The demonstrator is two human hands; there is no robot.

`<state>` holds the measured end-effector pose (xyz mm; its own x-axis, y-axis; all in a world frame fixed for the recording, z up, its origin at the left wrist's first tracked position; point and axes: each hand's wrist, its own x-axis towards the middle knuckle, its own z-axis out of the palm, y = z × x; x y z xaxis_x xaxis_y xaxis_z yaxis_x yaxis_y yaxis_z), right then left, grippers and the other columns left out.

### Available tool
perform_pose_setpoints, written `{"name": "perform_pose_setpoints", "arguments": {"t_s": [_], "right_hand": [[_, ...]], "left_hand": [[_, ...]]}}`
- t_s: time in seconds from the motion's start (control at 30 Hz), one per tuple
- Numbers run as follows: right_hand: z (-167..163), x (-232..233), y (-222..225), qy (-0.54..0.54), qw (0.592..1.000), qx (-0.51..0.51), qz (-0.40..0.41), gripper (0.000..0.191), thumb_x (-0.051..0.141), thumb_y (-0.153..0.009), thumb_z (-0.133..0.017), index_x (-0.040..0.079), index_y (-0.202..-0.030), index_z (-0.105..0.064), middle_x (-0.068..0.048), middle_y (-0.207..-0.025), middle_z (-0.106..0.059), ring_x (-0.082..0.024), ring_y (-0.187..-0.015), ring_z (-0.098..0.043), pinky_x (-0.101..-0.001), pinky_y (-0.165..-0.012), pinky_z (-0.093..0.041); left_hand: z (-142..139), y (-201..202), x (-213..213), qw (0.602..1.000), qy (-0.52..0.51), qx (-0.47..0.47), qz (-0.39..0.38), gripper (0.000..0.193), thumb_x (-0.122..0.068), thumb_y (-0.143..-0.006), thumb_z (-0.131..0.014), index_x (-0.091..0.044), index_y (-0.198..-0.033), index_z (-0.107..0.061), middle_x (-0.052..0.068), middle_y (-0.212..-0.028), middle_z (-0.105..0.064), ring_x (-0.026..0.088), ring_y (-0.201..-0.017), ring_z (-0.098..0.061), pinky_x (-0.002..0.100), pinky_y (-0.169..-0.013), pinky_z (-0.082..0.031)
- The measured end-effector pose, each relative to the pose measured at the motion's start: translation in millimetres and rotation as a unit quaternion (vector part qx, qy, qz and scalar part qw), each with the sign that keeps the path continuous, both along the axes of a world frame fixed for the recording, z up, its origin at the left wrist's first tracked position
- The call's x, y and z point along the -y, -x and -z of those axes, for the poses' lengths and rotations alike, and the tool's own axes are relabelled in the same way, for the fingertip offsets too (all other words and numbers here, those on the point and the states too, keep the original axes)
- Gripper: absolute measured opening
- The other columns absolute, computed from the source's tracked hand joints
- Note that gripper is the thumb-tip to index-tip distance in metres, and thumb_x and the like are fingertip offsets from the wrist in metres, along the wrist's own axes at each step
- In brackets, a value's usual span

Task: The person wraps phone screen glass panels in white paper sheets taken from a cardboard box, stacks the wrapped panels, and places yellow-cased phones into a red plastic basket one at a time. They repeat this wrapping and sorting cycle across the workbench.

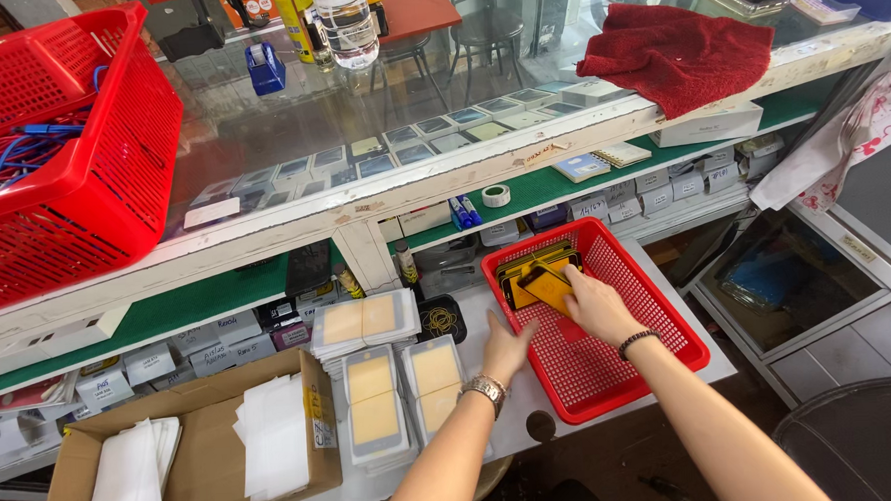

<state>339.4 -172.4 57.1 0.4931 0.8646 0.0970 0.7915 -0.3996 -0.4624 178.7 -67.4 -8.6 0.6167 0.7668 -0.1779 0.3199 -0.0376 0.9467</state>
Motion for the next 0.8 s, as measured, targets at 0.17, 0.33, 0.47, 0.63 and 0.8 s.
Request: {"name": "perform_pose_setpoints", "arguments": {"t_s": [0.17,0.33,0.47,0.63,0.8], "right_hand": [[34.7,-7.3,-22.2,0.100,0.963,0.197,-0.153,0.040,0.004,-0.083,-0.057,0.011,-0.122,-0.053,-0.012,-0.105,-0.071,-0.030,-0.102,-0.069,-0.0454,-0.089,-0.051],[50.8,-37.4,-3.4,0.131,0.951,0.215,-0.183,0.039,0.007,-0.090,-0.053,0.014,-0.129,-0.055,-0.009,-0.114,-0.068,-0.027,-0.108,-0.065,-0.0446,-0.093,-0.047],[47.5,-51.1,11.6,0.037,0.954,0.255,-0.156,0.038,0.011,-0.088,-0.058,0.013,-0.127,-0.057,-0.013,-0.123,-0.060,-0.030,-0.120,-0.057,-0.0442,-0.102,-0.043],[40.9,-45.6,18.8,-0.104,0.984,0.139,-0.046,0.049,0.020,-0.078,-0.069,0.008,-0.124,-0.059,-0.016,-0.126,-0.058,-0.036,-0.121,-0.052,-0.0462,-0.109,-0.038],[49.8,-48.1,-2.5,-0.228,0.925,-0.179,0.248,0.060,0.040,-0.102,-0.049,0.000,-0.146,-0.047,-0.023,-0.146,-0.051,-0.037,-0.137,-0.047,-0.0441,-0.115,-0.035]], "left_hand": [[11.3,6.2,5.4,0.992,-0.082,-0.066,0.066,0.047,-0.012,-0.084,-0.065,-0.005,-0.130,-0.061,0.021,-0.120,-0.071,0.038,-0.116,-0.066,0.045,-0.099,-0.051],[12.7,25.8,2.0,0.993,-0.066,-0.091,0.043,0.045,-0.011,-0.084,-0.069,-0.004,-0.127,-0.055,0.021,-0.120,-0.069,0.038,-0.118,-0.064,0.044,-0.102,-0.050],[8.6,34.0,8.1,0.993,-0.037,-0.104,0.033,0.050,-0.011,-0.085,-0.066,-0.007,-0.132,-0.051,0.020,-0.122,-0.069,0.037,-0.117,-0.066,0.044,-0.102,-0.051],[-9.0,37.8,8.6,0.993,0.049,-0.098,0.041,0.095,-0.006,-0.084,-0.059,-0.020,-0.161,-0.006,0.019,-0.132,-0.064,0.034,-0.118,-0.067,0.041,-0.102,-0.054],[-15.8,38.0,6.0,0.989,0.058,-0.118,0.068,0.099,-0.006,-0.087,-0.059,-0.022,-0.162,0.003,0.019,-0.135,-0.064,0.032,-0.121,-0.066,0.041,-0.105,-0.052]]}}
